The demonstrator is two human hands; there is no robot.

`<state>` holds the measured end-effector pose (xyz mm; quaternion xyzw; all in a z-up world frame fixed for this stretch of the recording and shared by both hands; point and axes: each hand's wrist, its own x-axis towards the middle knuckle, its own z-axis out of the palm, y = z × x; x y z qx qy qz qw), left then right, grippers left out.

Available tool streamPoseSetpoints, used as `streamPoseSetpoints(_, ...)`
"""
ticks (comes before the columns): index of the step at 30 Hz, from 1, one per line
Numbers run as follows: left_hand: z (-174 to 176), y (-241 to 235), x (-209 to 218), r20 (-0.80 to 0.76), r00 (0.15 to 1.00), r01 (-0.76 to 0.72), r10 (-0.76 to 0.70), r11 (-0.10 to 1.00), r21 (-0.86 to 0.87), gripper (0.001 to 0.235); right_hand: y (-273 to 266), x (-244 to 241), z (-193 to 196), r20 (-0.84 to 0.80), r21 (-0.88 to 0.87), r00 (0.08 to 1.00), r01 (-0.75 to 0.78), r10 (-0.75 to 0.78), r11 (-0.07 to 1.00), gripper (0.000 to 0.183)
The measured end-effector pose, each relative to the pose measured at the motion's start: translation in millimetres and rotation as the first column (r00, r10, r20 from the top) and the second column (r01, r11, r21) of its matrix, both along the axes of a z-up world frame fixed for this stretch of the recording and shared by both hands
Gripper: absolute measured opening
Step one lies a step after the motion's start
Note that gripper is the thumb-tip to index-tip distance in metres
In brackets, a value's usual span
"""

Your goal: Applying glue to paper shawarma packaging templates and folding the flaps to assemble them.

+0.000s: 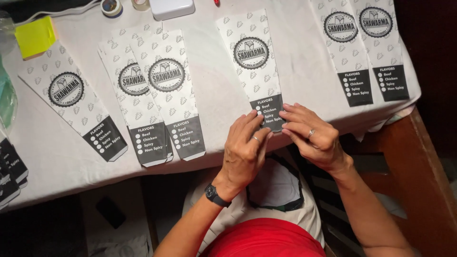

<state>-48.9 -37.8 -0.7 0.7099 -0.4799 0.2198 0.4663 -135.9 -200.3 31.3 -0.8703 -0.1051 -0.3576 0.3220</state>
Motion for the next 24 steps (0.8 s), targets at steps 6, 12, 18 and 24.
streamPoseSetpoints(6,5,-3,-3,-0.256,0.964,-0.064,0.076,0.996,0.055,0.010,1,4,7,-0.115,0.122,0.989,0.103,-0.089,0.987,0.011)
streamPoseSetpoints(12,-2,1,7,-0.371,0.929,0.043,-0.006,0.995,0.091,0.011,-4,1,14,-0.219,0.248,0.974,0.107,-0.052,0.963,0.008)
streamPoseSetpoints(18,5,-9,12,-0.227,0.972,0.119,-0.061,0.960,0.252,0.033,-27,-15,14,-0.124,0.195,0.985,0.143,-0.120,0.970,0.017)
streamPoseSetpoints(24,-4,-53,5,-0.155,0.985,0.115,-0.074,0.954,0.278,0.035,-82,-60,-5,-0.028,-0.184,0.840,0.528,-0.542,0.829,0.015)
